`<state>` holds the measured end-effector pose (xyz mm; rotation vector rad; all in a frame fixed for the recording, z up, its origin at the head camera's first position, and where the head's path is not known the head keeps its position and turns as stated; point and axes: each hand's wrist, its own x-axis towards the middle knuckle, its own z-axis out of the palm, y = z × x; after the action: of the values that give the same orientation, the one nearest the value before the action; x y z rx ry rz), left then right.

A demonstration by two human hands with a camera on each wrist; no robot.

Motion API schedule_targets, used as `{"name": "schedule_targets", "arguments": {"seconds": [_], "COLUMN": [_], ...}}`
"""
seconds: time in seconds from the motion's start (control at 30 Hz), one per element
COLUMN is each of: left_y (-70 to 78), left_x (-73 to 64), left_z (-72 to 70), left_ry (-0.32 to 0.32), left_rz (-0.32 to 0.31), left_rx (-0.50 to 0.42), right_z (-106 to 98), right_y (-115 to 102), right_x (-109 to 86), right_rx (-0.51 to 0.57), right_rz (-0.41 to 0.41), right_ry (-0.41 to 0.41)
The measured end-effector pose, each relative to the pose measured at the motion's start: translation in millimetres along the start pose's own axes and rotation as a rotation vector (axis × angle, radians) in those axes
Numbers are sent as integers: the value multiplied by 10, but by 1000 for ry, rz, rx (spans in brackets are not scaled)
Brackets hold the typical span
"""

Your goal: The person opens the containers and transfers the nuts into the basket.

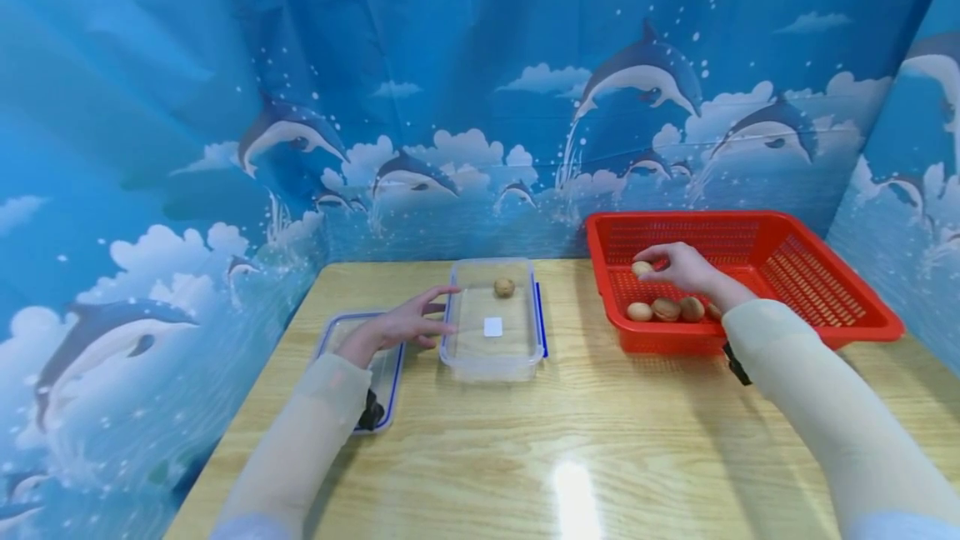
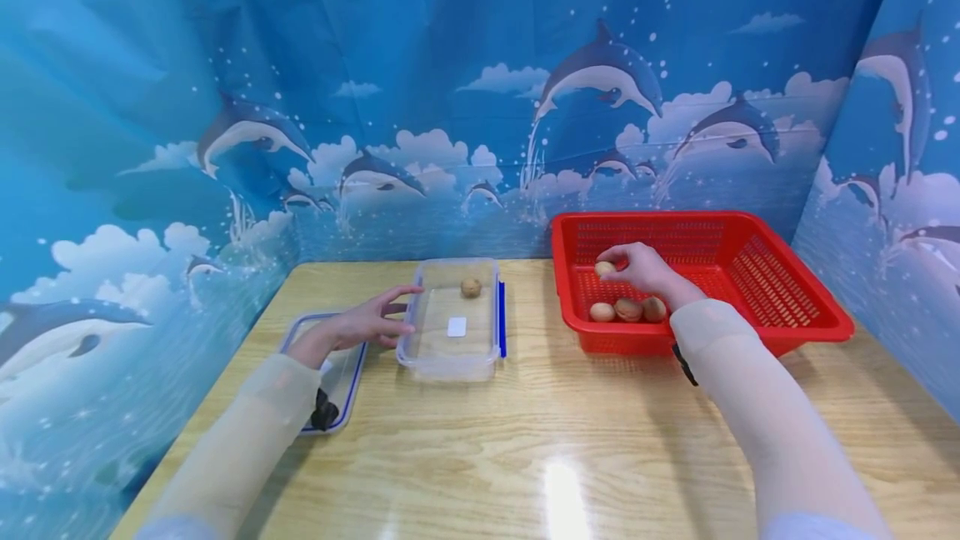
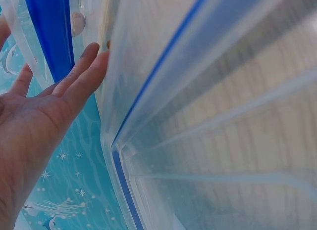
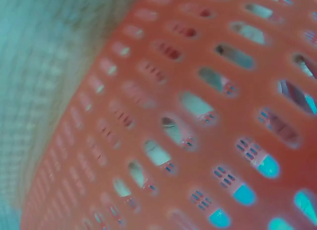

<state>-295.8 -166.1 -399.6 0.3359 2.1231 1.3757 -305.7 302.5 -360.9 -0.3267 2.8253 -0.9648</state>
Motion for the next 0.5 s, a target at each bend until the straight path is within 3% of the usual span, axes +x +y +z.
{"name": "schedule_targets", "arguments": {"seconds": [0.5], "left_y": [-2], "left_x": [-13], "left_z": [-17], "left_ry": [-7], "left_rz": [11], "left_rx": [-11], "right_z": [143], "right_y": [27], "right_x": [-33], "right_rx": [54], "right_rz": [102], "right_ry": [-124]}}
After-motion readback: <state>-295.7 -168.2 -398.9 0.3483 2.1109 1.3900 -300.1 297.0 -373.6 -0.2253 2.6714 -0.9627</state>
